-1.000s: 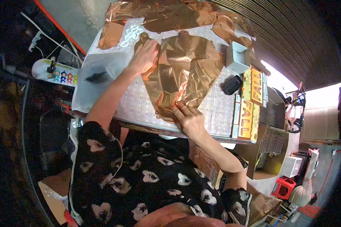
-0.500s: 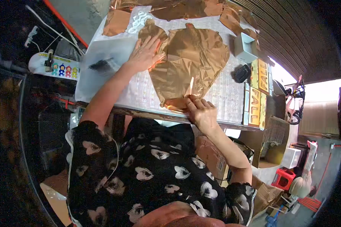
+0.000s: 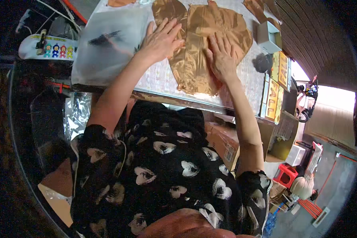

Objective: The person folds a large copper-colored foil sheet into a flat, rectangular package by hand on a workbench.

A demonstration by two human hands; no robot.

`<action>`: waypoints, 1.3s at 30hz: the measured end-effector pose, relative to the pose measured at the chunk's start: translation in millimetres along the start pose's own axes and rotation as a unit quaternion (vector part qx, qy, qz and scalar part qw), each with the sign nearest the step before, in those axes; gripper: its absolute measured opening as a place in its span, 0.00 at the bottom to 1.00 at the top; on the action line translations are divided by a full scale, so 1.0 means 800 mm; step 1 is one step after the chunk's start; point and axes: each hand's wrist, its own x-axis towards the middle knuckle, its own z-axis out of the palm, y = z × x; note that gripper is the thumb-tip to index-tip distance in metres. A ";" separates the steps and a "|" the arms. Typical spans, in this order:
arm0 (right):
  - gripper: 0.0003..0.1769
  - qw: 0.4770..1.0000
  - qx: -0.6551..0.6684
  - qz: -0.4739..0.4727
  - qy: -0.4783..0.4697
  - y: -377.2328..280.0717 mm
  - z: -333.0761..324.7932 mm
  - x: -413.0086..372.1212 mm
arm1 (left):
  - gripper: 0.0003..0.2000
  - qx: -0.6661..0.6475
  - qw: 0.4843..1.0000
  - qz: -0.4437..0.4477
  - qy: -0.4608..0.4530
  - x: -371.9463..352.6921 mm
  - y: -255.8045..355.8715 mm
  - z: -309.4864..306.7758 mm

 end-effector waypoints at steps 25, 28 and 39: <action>0.34 0.996 0.021 0.071 -0.044 -0.029 -0.008 -0.005 | 0.32 -0.033 0.999 -0.029 -0.031 0.000 0.001 -0.008; 0.33 0.997 0.019 0.069 -0.039 -0.031 -0.009 -0.005 | 0.31 -0.042 0.999 -0.025 -0.015 0.002 0.000 -0.009; 0.34 0.997 0.033 0.061 -0.013 -0.026 0.001 -0.008 | 0.22 -0.123 0.986 0.114 0.020 0.004 0.011 -0.019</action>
